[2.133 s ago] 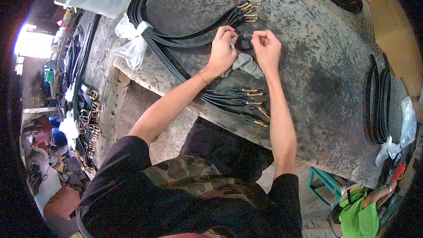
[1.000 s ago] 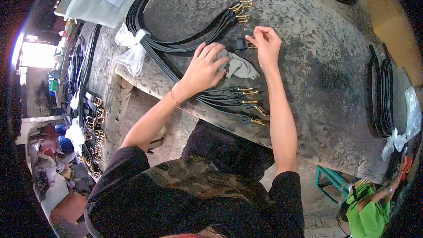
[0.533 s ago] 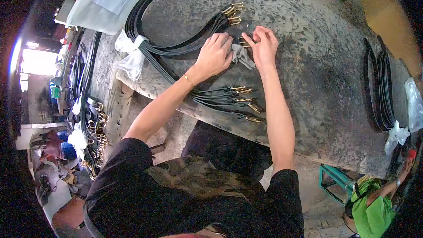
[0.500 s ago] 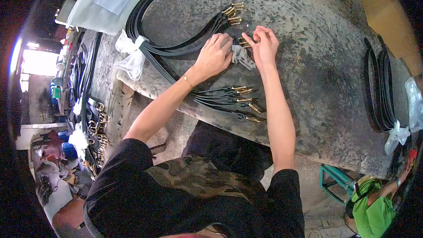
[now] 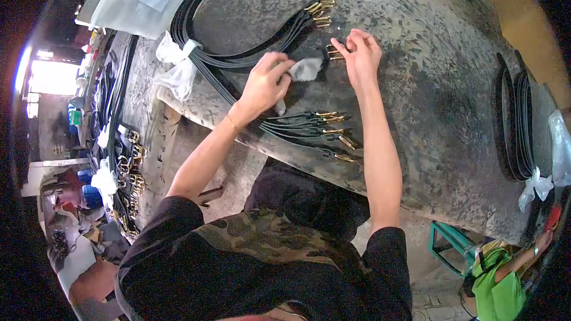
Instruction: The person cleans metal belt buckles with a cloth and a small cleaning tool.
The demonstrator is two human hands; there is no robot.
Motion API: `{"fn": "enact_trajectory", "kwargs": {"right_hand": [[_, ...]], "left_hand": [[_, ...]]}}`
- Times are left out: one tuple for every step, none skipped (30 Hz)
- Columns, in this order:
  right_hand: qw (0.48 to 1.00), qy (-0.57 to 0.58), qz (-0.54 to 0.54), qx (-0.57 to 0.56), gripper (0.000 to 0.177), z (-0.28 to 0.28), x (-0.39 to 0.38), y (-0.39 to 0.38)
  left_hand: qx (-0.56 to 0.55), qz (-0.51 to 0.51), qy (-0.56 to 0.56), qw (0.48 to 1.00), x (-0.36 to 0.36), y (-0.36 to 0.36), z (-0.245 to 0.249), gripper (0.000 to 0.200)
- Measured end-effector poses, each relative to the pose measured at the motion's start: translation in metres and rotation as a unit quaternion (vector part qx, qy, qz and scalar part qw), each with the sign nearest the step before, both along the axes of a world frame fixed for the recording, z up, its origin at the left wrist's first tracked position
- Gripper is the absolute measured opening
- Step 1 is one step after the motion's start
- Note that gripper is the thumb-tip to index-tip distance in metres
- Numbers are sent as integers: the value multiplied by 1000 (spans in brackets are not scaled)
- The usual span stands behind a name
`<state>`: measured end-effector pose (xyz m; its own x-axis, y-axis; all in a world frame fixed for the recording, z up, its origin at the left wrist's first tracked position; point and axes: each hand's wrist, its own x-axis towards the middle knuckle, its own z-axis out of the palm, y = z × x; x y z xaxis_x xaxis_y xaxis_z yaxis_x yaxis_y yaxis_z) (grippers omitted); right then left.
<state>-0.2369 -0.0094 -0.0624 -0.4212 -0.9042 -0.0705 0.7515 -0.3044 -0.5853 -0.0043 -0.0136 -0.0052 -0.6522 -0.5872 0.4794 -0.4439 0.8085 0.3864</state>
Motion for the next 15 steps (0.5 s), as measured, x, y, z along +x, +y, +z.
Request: {"fn": "enact_trajectory", "kwargs": {"right_hand": [[1000, 5, -5, 4, 7, 3, 1, 2], [1000, 11, -10, 8, 7, 5, 2, 3], [1000, 12, -7, 8, 7, 4, 2, 3], [1000, 9, -5, 7, 7, 3, 1, 4], [1000, 6, -3, 5, 8, 4, 1, 3], [1000, 6, -3, 5, 8, 4, 0, 2], [1000, 7, -1, -3, 7, 4, -1, 1], [1000, 5, 2, -9, 7, 2, 0, 3], [1000, 2, 0, -6, 7, -1, 0, 5], [1000, 3, 3, -9, 7, -1, 0, 3], [1000, 6, 7, -12, 7, 0, -1, 2], [1000, 7, 8, -12, 7, 1, -2, 2], [1000, 3, 2, -5, 7, 2, -1, 2], [1000, -2, -3, 0, 7, 2, 0, 2], [1000, -2, -3, -1, 7, 1, 0, 1]], "left_hand": [[-37, -7, -24, 999, -8, -4, 3, 25], [-75, -14, -47, 996, -15, -9, 4, 29], [-96, -14, -96, 991, -22, -13, -2, 35], [-96, -11, -94, 991, -25, -14, -8, 35], [-119, -4, -142, 983, -29, -13, -8, 36], [-141, 2, -189, 972, -32, -13, -8, 38], [-129, -2, -208, 970, -31, -14, -8, 41], [-126, -6, -210, 969, -31, -12, -11, 41], [-146, -1, -202, 968, -31, -10, -14, 42], [-168, 6, -192, 967, -31, -10, -15, 43], [-169, 7, -192, 967, -32, -10, -15, 43], [-160, 13, -193, 968, -33, -9, -14, 44], [-151, 19, -195, 969, -34, -8, -14, 45], [-151, 19, -196, 969, -34, -7, -16, 45], [-149, 26, -188, 970, -35, -6, -18, 45]]}}
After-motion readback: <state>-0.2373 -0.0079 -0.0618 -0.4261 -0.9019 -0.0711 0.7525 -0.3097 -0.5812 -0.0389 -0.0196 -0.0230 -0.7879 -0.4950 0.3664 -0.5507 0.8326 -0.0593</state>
